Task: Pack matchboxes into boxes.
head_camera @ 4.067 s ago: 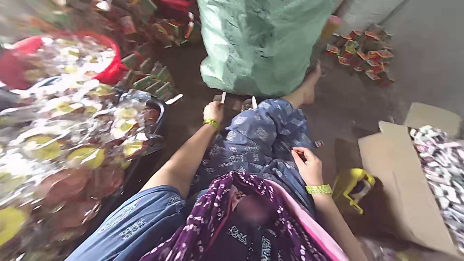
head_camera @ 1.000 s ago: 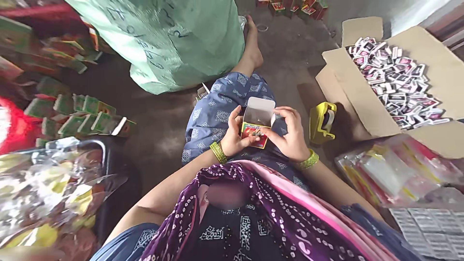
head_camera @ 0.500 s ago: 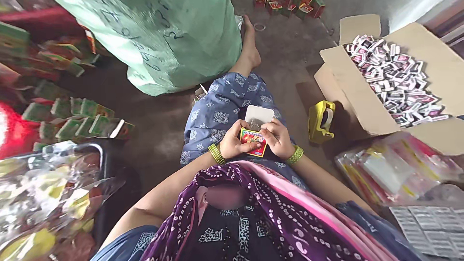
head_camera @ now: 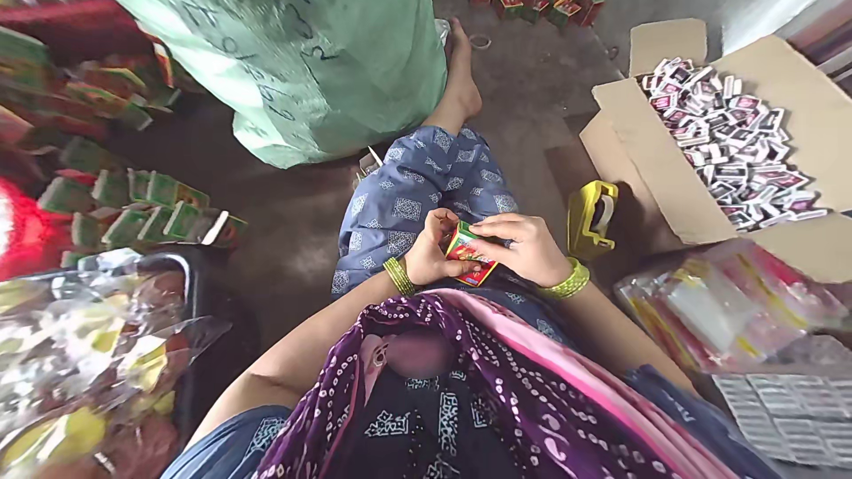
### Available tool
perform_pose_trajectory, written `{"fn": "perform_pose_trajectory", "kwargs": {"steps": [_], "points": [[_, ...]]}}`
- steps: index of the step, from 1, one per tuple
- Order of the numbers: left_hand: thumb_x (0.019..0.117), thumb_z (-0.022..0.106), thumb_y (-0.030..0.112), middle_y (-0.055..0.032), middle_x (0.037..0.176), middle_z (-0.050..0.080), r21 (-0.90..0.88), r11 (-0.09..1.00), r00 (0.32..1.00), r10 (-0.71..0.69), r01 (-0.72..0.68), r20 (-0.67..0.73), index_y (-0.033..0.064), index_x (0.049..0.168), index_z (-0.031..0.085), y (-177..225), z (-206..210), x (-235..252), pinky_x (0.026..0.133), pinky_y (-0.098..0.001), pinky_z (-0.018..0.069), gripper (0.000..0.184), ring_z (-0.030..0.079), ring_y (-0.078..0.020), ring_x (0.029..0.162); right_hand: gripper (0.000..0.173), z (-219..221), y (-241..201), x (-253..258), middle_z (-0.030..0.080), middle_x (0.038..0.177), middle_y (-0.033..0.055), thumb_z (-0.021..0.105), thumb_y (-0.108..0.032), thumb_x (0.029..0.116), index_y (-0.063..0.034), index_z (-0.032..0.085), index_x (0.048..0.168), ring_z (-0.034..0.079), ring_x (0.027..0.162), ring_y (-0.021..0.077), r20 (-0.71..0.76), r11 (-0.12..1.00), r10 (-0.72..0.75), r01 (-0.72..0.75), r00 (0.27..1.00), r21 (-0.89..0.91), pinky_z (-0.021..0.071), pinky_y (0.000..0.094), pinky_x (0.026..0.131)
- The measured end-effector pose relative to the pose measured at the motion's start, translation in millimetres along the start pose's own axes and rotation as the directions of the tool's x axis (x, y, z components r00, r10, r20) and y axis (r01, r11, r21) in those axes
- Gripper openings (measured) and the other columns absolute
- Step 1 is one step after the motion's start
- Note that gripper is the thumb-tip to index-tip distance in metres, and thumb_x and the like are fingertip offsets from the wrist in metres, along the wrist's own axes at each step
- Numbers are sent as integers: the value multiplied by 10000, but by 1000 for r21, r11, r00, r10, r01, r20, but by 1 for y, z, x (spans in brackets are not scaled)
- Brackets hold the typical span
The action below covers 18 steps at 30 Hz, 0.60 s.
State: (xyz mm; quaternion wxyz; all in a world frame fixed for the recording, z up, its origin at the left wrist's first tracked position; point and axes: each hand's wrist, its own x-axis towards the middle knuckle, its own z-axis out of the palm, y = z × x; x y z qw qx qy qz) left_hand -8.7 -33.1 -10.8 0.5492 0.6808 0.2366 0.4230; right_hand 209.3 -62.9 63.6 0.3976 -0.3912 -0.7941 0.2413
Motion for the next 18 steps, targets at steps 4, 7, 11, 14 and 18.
{"fn": "perform_pose_trajectory", "kwargs": {"steps": [4, 7, 11, 14, 18], "points": [[680, 960, 192, -117, 1132, 685, -3, 1000, 1000, -13, 13, 25, 15, 1342, 360, 1, 1, -1, 914, -406, 620, 912, 719, -189, 1019, 130, -7, 3, -1, 776, 1019, 52, 766, -128, 921, -49, 803, 1017, 734, 971, 94, 23, 999, -19, 19, 1000, 29, 623, 282, 889], [684, 955, 162, -129, 1147, 689, -9, 1000, 999, 0, 0, 51, 14, 1341, 364, 0, 0, 0, 924, -417, 620, 896, 720, -206, 1038, 134, -9, 6, -3, 762, 1052, 55, 730, -138, 949, -55, 801, 1027, 716, 1004, 96, 85, 998, -34, 30, 996, 49, 611, 282, 904], [690, 952, 181, -131, 1146, 684, 1, 1000, 997, -11, 11, 76, -8, 1354, 365, 0, -1, 0, 922, -399, 618, 907, 719, -190, 1027, 248, -11, 6, -6, 718, 1165, 76, 573, -152, 1000, -90, 790, 1104, 656, 1126, 150, 196, 997, -71, 76, 978, -17, 555, 338, 982], [733, 932, 203, -126, 1153, 672, -20, 1000, 999, -15, 16, 46, -6, 1366, 374, -2, -1, -1, 914, -399, 615, 869, 713, -178, 1016, 331, -7, 6, -10, 667, 1181, 93, 510, -148, 999, -118, 769, 1203, 598, 1145, 181, 202, 994, -63, 79, 977, -74, 516, 350, 985], [812, 871, 187, -106, 1148, 662, -86, 995, 996, -60, 54, -70, -11, 1382, 398, 1, -2, 0, 871, -394, 628, 766, 714, -177, 976, 287, 16, 9, -26, 704, 1267, 139, 545, -107, 1042, -1, 698, 1261, 655, 1224, 208, -31, 990, -53, 48, 998, -136, 530, 371, 1076]]}}
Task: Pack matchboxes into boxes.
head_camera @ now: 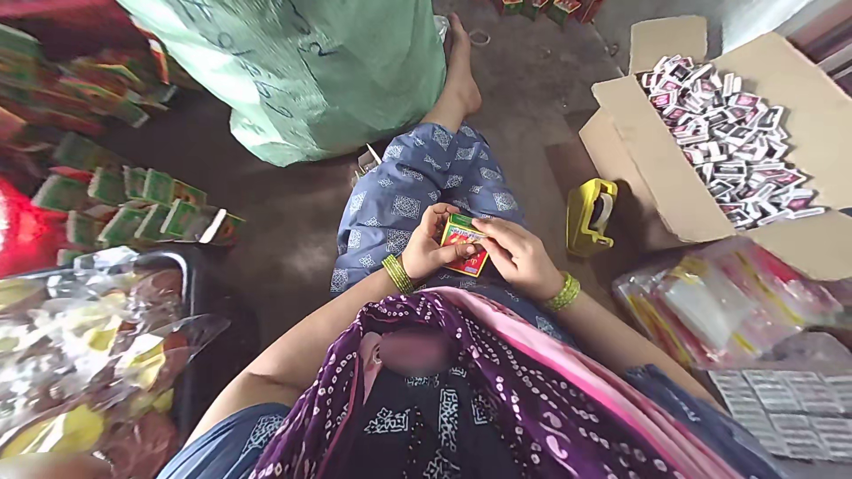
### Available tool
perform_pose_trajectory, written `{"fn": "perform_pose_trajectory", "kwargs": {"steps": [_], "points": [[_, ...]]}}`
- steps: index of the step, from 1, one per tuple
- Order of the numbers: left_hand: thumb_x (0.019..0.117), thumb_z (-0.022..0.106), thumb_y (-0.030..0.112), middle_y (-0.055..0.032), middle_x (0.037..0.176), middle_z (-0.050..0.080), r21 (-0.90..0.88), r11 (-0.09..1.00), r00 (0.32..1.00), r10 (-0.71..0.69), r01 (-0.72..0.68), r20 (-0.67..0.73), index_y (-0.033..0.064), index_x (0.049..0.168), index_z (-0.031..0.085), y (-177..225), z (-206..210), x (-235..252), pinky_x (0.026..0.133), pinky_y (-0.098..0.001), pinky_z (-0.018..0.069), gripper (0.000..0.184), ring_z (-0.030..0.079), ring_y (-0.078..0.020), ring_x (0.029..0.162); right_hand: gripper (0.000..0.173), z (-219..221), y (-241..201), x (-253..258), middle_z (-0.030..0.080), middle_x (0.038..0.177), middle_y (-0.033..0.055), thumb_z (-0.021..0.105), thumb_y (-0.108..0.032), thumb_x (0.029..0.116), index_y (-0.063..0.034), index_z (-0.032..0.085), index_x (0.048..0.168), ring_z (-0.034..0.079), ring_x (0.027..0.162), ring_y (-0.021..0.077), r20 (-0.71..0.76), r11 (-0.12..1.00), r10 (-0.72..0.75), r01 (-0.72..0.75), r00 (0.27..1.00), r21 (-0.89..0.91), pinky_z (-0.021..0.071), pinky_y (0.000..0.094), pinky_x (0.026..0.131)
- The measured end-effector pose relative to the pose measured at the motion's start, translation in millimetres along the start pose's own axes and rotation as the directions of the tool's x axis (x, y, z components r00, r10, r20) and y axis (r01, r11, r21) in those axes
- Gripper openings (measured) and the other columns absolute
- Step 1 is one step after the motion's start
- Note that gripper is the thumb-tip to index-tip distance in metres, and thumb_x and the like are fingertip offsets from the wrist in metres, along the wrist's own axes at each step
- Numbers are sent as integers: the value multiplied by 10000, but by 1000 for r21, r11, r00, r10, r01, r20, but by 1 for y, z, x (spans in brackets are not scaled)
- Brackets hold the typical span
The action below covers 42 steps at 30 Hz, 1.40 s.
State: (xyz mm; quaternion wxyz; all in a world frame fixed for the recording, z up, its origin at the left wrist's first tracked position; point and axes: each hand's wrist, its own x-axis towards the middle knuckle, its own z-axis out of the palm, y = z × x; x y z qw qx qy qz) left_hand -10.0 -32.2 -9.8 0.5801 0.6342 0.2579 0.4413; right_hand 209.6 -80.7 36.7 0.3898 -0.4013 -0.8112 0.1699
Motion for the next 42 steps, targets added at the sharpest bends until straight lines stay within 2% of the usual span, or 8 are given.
{"fn": "perform_pose_trajectory", "kwargs": {"steps": [4, 9, 14, 20, 25, 34, 39, 42], "points": [[879, 816, 177, -111, 1142, 701, 39, 999, 999, 18, -19, 32, -9, 1366, 465, -1, 1, -1, 868, -385, 630, 628, 727, -175, 960, 369, 5, 2, -10, 656, 1380, 131, 498, -113, 1067, 27, 586, 1397, 612, 1307, 211, 22, 997, 65, -66, 998, 44, 476, 410, 1148], [928, 756, 211, -93, 1093, 713, 96, 991, 995, -96, 94, 21, 33, 1336, 479, 4, 0, 3, 831, -371, 634, 524, 729, -165, 919, 381, -37, 25, -11, 704, 1283, 75, 605, -186, 1024, -28, 604, 1372, 678, 1180, 159, -63, 960, 278, -276, 958, 49, 582, 400, 1011], [975, 643, 156, -83, 1045, 705, 79, 983, 985, -160, 165, -69, 69, 1307, 504, 1, -2, 3, 757, -374, 627, 370, 715, -171, 844, 305, -121, 94, -52, 695, 1230, 147, 637, -224, 1017, -36, 669, 1256, 675, 1129, 254, -351, 594, 720, -793, 598, -134, 536, 481, 1003], [1043, 486, 220, -26, 1001, 679, 189, 978, 996, -77, 86, -52, 79, 1294, 519, -5, -2, 5, 741, -299, 606, 290, 684, -87, 815, 420, -164, 150, -122, 629, 1334, 245, 655, -238, 981, -31, 634, 1346, 563, 1293, 423, -344, 137, 920, -977, 186, -162, 421, 633, 1085], [1062, 466, 234, -20, 996, 678, 223, 973, 997, -53, 63, -54, 74, 1299, 518, -6, -2, 5, 745, -285, 608, 291, 686, -74, 816, 469, -146, 168, -136, 554, 1454, 220, 605, -298, 1043, -26, 560, 1423, 506, 1381, 349, -282, 207, 941, -977, 186, 43, 383, 545, 1152], [1056, 490, 219, -11, 994, 682, 185, 981, 997, -50, 60, -57, 82, 1289, 528, -5, -3, 1, 742, -277, 606, 273, 685, -72, 807, 472, -142, 169, -125, 672, 1276, 208, 828, -271, 873, -48, 691, 1266, 614, 1232, 349, -363, 189, 924, -970, 123, 153, 460, 561, 1077], [1052, 480, 217, -18, 970, 672, 204, 977, 997, -47, 58, -55, 81, 1287, 530, -6, -4, 2, 721, -281, 601, 277, 674, -72, 782, 401, -151, 146, -121, 663, 941, 40, 773, -347, 926, -135, 692, 1257, 509, 659, 99, -276, 88, 961, -949, 1, 303, 462, 307, 620], [1049, 493, 221, -15, 985, 677, 208, 977, 997, -46, 57, -57, 86, 1291, 526, -5, -5, 2, 727, -280, 604, 279, 679, -68, 788, 339, -149, 131, -129, 695, 912, 8, 767, -329, 932, -115, 721, 1192, 489, 617, 52, -239, 81, 971, -953, 9, 293, 446, 272, 597]]}}
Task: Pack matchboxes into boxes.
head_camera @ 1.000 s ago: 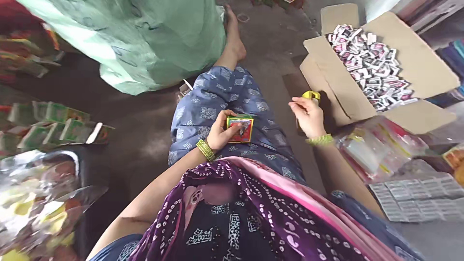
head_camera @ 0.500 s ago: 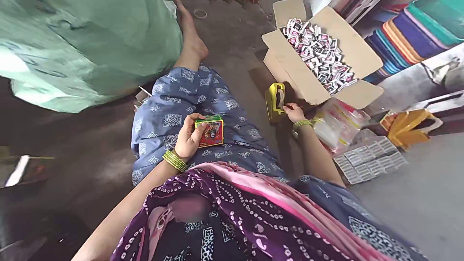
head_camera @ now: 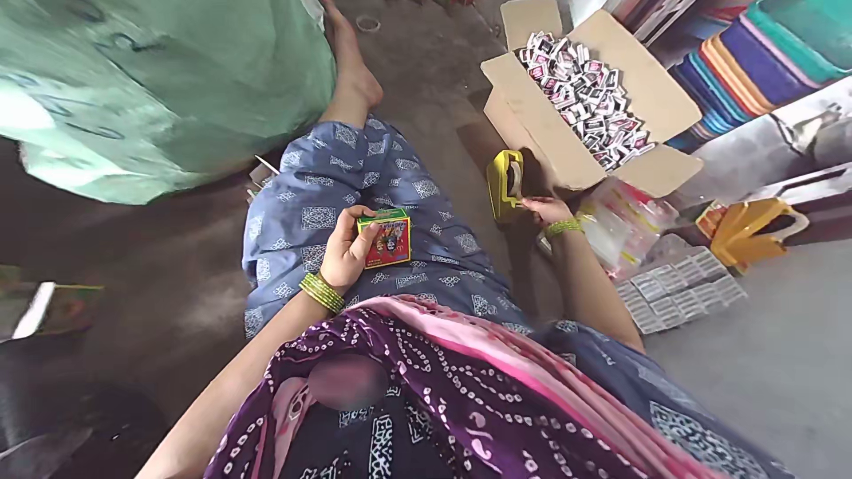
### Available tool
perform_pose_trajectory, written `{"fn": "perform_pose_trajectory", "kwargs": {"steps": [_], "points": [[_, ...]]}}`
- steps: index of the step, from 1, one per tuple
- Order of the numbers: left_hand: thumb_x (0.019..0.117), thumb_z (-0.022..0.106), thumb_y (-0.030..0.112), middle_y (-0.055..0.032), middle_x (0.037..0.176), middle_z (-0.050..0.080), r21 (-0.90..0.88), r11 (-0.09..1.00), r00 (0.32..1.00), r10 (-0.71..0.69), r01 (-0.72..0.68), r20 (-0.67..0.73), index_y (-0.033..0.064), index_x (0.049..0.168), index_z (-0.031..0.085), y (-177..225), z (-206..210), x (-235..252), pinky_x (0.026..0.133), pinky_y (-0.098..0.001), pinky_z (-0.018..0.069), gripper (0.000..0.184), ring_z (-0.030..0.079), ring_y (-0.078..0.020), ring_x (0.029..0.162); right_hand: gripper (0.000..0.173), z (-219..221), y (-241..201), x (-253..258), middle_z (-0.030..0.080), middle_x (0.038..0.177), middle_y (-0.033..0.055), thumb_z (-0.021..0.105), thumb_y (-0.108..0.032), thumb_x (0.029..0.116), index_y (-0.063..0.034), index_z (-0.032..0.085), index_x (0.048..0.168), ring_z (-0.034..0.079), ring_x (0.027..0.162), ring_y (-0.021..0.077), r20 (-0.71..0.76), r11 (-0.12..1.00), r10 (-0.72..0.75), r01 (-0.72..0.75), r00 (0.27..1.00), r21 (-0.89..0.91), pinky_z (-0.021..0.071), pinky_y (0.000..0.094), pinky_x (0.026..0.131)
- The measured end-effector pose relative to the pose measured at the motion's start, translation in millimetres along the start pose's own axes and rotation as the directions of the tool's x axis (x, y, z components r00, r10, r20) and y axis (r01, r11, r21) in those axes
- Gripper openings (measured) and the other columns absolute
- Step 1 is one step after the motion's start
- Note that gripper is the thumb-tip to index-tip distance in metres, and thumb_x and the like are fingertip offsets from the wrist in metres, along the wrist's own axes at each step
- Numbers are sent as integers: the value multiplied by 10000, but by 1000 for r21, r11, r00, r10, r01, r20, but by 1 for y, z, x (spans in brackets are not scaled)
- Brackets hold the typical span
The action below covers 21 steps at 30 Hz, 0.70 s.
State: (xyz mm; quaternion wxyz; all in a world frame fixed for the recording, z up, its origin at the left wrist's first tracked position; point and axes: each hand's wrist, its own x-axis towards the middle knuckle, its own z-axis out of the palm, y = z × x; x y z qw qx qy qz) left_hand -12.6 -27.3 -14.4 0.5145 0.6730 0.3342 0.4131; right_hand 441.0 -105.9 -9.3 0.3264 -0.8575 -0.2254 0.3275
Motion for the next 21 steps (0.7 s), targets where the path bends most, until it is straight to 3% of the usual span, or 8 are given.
{"fn": "perform_pose_trajectory", "kwargs": {"steps": [1, 3, 5, 11, 13, 17, 19, 21], "points": [[1048, 493, 218, -13, 984, 672, -4, 1000, 1000, -2, 2, -1, 84, 1292, 525, 0, 0, 0, 728, -278, 603, 281, 675, -65, 787, 335, 0, 4, -3, 716, 969, 25, 763, -323, 936, -99, 724, 1183, 534, 691, 72, 6, 999, -12, 13, 1000, -38, 468, 301, 663], [1048, 487, 220, -13, 986, 666, -8, 1000, 1000, -8, 8, 5, 84, 1299, 518, 1, 0, 0, 724, -273, 600, 288, 671, -59, 784, 381, 1, 12, -7, 721, 1169, 119, 765, -337, 937, -74, 727, 1210, 652, 1034, 218, 21, 993, -5, 7, 1000, -114, 499, 459, 948], [1048, 486, 229, -14, 977, 663, -9, 1000, 1000, -13, 13, 11, 86, 1300, 516, 0, 1, 1, 715, -275, 598, 292, 667, -63, 775, 412, 6, 22, -4, 695, 1262, 157, 767, -380, 929, -92, 735, 1222, 627, 1213, 291, 18, 990, 3, -1, 1000, -144, 454, 526, 1069], [1051, 484, 225, -12, 1034, 673, -27, 999, 1000, -22, 22, 2, 86, 1302, 512, 1, 1, -1, 758, -275, 606, 289, 684, -62, 832, 351, 21, 27, -7, 711, 1225, 143, 789, -337, 917, -84, 759, 1160, 635, 1189, 275, -62, 996, -47, 42, 997, -76, 467, 501, 1048], [1052, 480, 232, -15, 1039, 670, -9, 1000, 1000, -20, 20, 1, 89, 1308, 513, 1, 1, -1, 753, -275, 603, 295, 681, -61, 832, 310, 23, 26, -7, 720, 1192, 163, 779, -297, 929, -62, 763, 1129, 645, 1175, 302, -99, 979, -112, 93, 989, -180, 464, 526, 1051], [1065, 468, 232, -5, 1027, 669, -14, 999, 999, -34, 35, 10, 108, 1308, 514, 3, 1, -1, 757, -277, 601, 277, 680, -60, 830, 293, 22, 17, -19, 714, 1162, 208, 706, -298, 963, -53, 755, 1117, 646, 1155, 387, -90, 884, -103, 50, 991, -464, 460, 612, 1016], [1068, 449, 212, -6, 1007, 671, -60, 998, 999, -32, 32, 9, 112, 1308, 512, 3, 2, 0, 751, -289, 606, 268, 682, -71, 817, 271, 25, 15, -19, 720, 1156, 177, 722, -285, 961, -54, 760, 1096, 649, 1150, 335, -35, 914, -178, 152, 983, -377, 466, 565, 1025], [1072, 422, 183, -18, 1000, 673, -104, 994, 1000, -29, 30, 6, 113, 1311, 506, 4, 3, 0, 748, -316, 607, 263, 681, -93, 817, 271, 37, 0, -34, 708, 1183, 141, 728, -265, 964, -45, 747, 1122, 651, 1124, 248, 67, 942, -301, 307, 951, -137, 502, 478, 1001]]}}
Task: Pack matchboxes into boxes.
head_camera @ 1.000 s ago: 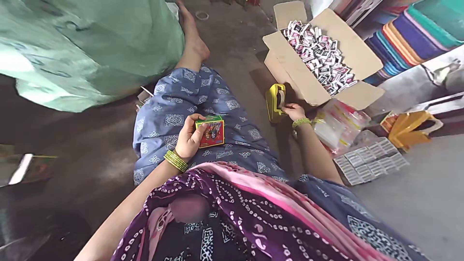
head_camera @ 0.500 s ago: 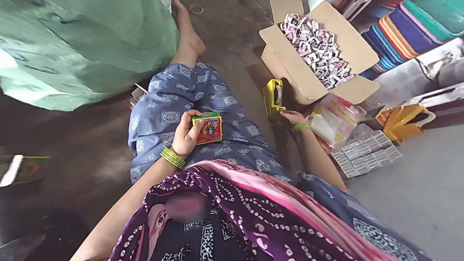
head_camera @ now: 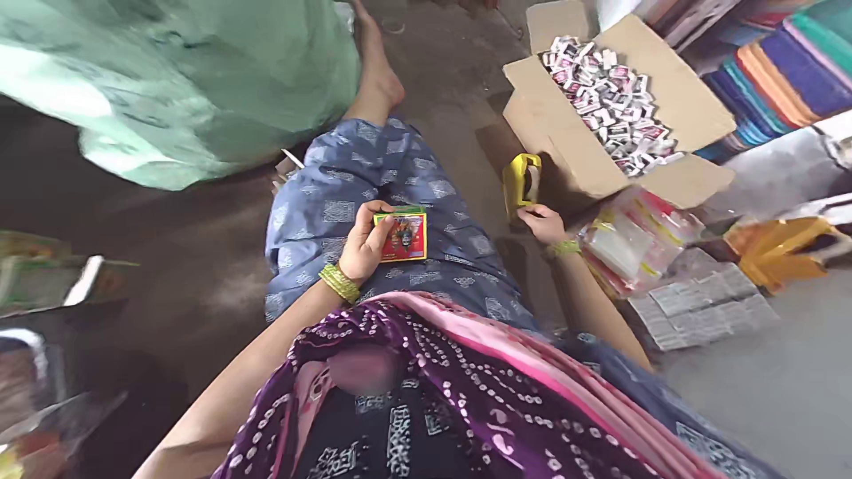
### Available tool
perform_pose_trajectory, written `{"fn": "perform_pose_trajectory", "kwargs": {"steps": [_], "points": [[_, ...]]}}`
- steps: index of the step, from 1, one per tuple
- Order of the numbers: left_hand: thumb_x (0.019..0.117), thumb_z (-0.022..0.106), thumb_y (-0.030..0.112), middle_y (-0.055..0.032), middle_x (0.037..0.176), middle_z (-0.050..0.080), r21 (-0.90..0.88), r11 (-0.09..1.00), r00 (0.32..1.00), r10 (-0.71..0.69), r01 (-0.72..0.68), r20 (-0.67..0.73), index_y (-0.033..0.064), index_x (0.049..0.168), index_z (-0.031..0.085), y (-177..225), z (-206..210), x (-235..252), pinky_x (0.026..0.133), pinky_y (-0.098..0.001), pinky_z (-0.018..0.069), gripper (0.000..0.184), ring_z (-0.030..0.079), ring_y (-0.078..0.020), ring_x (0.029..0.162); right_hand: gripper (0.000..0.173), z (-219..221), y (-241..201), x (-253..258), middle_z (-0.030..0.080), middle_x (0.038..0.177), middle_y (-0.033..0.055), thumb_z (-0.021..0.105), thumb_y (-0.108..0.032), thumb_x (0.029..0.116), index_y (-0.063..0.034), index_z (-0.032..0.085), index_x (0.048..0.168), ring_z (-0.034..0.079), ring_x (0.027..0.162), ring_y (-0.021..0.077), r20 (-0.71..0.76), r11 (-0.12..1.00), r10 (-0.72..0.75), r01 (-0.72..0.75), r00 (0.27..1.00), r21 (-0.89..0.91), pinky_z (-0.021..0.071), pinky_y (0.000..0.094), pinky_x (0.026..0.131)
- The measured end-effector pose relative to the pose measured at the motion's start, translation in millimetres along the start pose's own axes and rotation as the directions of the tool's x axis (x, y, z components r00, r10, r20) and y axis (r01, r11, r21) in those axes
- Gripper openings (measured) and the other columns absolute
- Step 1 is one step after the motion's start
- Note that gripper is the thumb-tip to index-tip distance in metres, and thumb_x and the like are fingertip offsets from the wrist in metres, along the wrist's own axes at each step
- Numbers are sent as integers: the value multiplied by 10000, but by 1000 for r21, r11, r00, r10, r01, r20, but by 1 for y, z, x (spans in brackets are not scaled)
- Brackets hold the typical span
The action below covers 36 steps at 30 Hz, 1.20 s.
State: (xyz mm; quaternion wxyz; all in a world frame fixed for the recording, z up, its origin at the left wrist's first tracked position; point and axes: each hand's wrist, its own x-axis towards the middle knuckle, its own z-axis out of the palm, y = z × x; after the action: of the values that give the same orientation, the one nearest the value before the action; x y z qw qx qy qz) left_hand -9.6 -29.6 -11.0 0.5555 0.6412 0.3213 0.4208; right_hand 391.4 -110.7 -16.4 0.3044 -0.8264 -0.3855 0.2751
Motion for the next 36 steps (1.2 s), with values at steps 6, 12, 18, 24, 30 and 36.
{"fn": "perform_pose_trajectory", "kwargs": {"steps": [6, 12, 18, 24, 30, 36], "points": [[1090, 399, 221, -59, 979, 668, 7, 1000, 999, -10, 10, 52, 75, 1294, 517, -6, 5, 7, 757, -344, 598, 277, 667, -124, 807, 306, 55, -119, -63, 681, 1324, 37, 677, -260, 985, -95, 696, 1242, 668, 1166, 191, 281, 802, -335, 116, 899, 585, 561, 429, 1002], [1102, 331, 253, -67, 1011, 654, 65, 998, 998, -2, -1, 56, 34, 1290, 496, -6, 3, 5, 776, -317, 589, 332, 660, -97, 837, 260, 106, -167, -92, 637, 1403, 50, 694, -224, 977, -62, 734, 1177, 630, 1230, 162, 446, 793, -398, 56, 802, 607, 536, 390, 1025], [975, 695, 270, -97, 1005, 682, 92, 995, 997, -54, 49, 54, 36, 1302, 482, -2, 5, 4, 737, -345, 621, 455, 697, -138, 791, 192, 121, -169, -91, 710, 1242, 41, 739, -227, 950, -72, 772, 1058, 670, 1098, 154, 399, 823, -323, 47, 858, 566, 565, 370, 935], [897, 795, 208, -107, 1037, 677, 71, 997, 997, 21, -26, 73, 11, 1238, 497, -4, 5, 6, 795, -357, 621, 494, 702, -150, 862, 157, 126, -171, -89, 748, 981, 55, 794, -216, 892, -84, 775, 974, 692, 922, 163, 364, 838, -238, 1, 901, 545, 577, 369, 815], [880, 799, 266, -147, 1083, 671, 164, 980, 984, 92, -116, 151, -52, 1291, 447, -2, 6, 3, 878, -352, 604, 628, 696, -144, 953, 589, 122, -169, -78, 633, 1100, 102, 865, -140, 749, -93, 596, 1271, 636, 961, 208, 311, 895, -202, 47, 929, 443, 574, 407, 812], [923, 628, 191, -223, 1259, 615, -14, 992, 983, 125, -125, 131, -131, 1391, 353, 4, -8, 7, 964, -375, 570, 630, 666, -208, 1110, 552, 103, -155, -71, 728, 1116, 61, 774, -421, 878, -39, 655, 1258, 688, 1031, 100, 502, 802, -581, 557, 641, 216, 572, 332, 934]]}}
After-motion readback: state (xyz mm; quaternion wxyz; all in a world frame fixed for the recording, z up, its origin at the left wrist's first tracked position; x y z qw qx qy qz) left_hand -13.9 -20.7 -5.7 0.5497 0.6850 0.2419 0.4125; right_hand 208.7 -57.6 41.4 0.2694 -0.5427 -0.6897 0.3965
